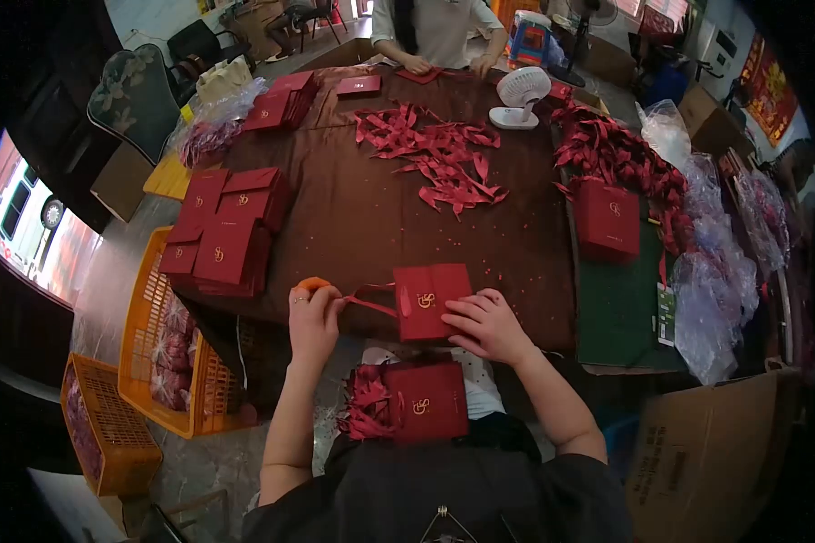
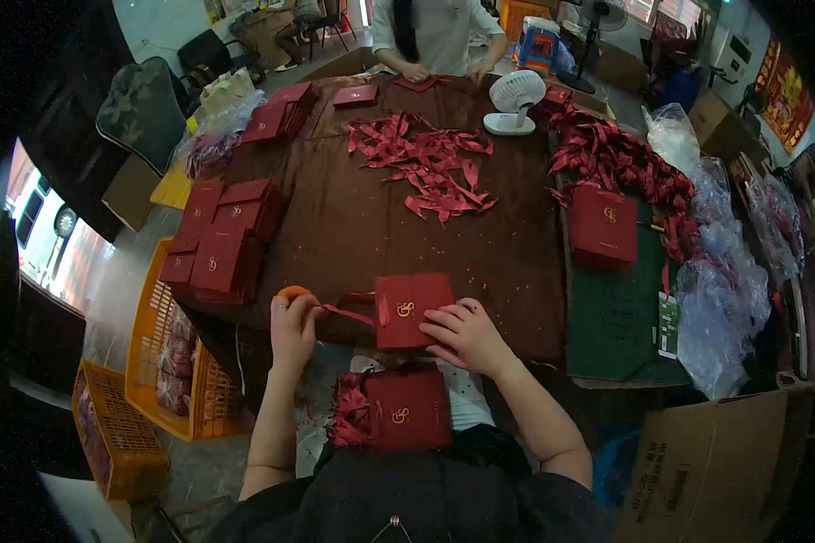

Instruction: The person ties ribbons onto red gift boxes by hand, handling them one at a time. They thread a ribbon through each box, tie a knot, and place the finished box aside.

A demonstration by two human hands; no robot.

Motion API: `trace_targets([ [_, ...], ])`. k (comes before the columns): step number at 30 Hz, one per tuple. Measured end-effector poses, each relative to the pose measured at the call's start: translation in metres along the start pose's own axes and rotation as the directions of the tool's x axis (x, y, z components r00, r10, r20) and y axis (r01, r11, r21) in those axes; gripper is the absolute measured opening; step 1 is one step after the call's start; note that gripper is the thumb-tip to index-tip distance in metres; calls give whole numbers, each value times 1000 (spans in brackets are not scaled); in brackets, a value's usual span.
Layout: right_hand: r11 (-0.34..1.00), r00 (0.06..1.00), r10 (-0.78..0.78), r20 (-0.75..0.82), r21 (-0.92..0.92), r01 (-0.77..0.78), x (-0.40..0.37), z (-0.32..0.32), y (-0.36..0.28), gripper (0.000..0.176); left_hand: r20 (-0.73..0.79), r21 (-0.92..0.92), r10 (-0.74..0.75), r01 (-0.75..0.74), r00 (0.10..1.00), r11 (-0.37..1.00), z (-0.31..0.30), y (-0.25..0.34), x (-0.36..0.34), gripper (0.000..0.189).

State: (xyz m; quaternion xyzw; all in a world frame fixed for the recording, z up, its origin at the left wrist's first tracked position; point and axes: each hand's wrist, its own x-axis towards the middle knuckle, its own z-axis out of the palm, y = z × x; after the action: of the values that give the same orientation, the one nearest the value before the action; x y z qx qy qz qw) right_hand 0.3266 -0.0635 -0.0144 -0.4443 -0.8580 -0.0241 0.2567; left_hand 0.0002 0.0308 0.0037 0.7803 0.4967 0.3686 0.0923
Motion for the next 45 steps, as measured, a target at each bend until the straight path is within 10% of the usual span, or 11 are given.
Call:
trace_targets([
  [6, 970, 896, 233, -377, 153, -188, 50, -41, 2, 18, -225, 61, 120, -109, 967, 992, -34, 32, 37, 11],
  [10, 874, 873, 432, -227, 343, -343, 71, 2, 52, 16, -86, 234, 50, -29, 995, 972, 7, 4, 55, 19],
  [15, 904, 883, 345, -317, -142, -404, 85, 32, 127, 27, -44, 243, 145, -130, 988, 961, 57, 30, 33, 34],
  [24, 928, 999, 16, 37, -372, -1, 84, 40, 163, 12, 266, 237, -266, 204, 927, 950, 116, 53, 17, 65],
  [29, 941, 905, 315, -286, 216, -260, 52, 22, 97, 13, 198, 231, -232, 185, 952, 955, 114, 60, 14, 63],
  [33, 498, 638, 732, -241, 828, -258, 30, -17, 32, 13, 119, 200, -168, 142, 979, 970, 118, 52, 14, 60],
  [36, 701, 657, 552, -513, 713, -32, 27, -45, 13, 12, 181, 80, -251, 240, 951, 967, 114, 49, 25, 54],
  [45, 843, 815, 497, -298, 389, -372, 76, 43, 10, 16, 251, -214, -393, 446, 885, 869, 112, 45, 22, 41],
])
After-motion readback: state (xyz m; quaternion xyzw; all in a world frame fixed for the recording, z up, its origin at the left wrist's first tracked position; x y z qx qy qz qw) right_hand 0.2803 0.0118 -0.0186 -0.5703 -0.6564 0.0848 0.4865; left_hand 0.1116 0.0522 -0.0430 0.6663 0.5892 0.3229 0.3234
